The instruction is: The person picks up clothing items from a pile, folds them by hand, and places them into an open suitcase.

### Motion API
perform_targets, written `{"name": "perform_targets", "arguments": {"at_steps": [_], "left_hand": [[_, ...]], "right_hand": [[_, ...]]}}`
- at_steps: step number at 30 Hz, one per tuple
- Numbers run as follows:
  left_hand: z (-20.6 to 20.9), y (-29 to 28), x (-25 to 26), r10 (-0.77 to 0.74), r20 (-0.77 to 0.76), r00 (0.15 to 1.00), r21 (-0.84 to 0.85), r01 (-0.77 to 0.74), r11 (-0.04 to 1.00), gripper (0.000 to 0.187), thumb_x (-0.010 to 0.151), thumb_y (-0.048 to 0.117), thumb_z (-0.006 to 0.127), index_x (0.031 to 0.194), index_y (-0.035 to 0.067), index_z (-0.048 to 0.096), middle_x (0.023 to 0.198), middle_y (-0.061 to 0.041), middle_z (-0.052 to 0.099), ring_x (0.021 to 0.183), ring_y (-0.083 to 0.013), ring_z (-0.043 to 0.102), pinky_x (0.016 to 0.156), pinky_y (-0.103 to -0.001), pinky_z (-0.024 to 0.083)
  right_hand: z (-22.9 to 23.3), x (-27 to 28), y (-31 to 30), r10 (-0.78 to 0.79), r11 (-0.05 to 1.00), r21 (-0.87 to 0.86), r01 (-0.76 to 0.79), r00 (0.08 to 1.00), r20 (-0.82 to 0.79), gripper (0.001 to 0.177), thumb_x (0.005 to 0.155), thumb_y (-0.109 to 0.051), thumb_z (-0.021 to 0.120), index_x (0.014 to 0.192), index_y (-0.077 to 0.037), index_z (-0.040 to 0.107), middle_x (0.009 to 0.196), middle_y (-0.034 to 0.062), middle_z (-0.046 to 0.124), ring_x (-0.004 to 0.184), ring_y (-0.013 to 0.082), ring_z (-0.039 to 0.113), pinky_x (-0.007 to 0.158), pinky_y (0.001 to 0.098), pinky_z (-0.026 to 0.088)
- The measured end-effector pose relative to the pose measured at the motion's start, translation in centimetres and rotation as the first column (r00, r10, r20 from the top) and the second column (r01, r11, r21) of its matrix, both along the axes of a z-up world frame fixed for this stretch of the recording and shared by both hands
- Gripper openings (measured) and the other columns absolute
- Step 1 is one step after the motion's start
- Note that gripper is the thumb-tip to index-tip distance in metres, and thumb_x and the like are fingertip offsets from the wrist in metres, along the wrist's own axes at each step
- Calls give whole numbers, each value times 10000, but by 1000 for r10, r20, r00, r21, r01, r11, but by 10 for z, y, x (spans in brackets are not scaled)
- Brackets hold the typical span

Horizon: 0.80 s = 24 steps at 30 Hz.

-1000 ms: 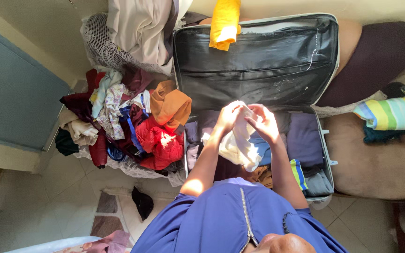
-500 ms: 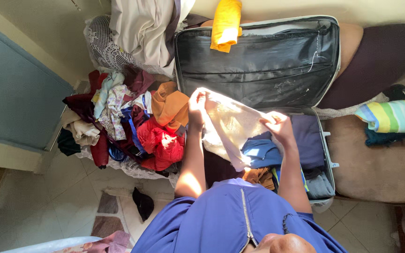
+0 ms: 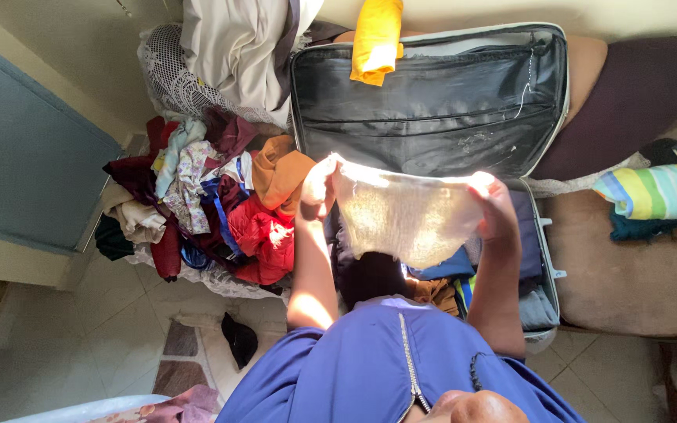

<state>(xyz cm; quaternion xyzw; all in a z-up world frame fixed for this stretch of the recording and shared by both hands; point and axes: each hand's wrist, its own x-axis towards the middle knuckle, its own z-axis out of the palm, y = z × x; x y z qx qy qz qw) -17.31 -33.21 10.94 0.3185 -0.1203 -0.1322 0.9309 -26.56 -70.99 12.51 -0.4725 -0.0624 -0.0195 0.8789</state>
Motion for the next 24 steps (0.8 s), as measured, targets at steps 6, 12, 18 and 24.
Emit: {"name": "perform_targets", "arguments": {"at_steps": [6,12,18,24], "left_hand": [[-61,-30,13,138,-173,975,76,-127,989,236,1007,146,545,1136,-2,676,1073,-72,707,989,-168,666,914,-313,523],[-105,-97,7,162,-334,929,89,-140,986,219,1022,145,530,1123,19,677,1006,-52,693,887,-142,647,811,-290,526],[-98,-146,-10,190,-361,913,141,-148,979,207,1037,143,515,1111,39,678,940,-31,679,786,-116,629,709,-268,528],[-62,-156,-38,195,-32,980,276,-179,944,196,1082,116,521,1217,7,612,1104,-71,666,970,-128,642,836,-279,537]], "right_hand": [[-70,38,24,-67,965,232,123,969,-236,225,966,-155,640,1154,-32,660,1055,58,706,934,169,703,793,315,602],[-124,54,52,-177,857,469,211,977,-115,317,1071,-95,671,1353,46,644,1220,101,700,946,134,638,760,215,494],[-85,41,111,-218,963,141,229,972,-90,351,922,-125,680,1228,18,585,1098,86,697,952,137,701,847,257,588],[-58,31,129,-310,948,-107,301,947,-81,270,997,-98,664,1214,38,579,1041,67,697,904,143,644,780,270,526]]}}
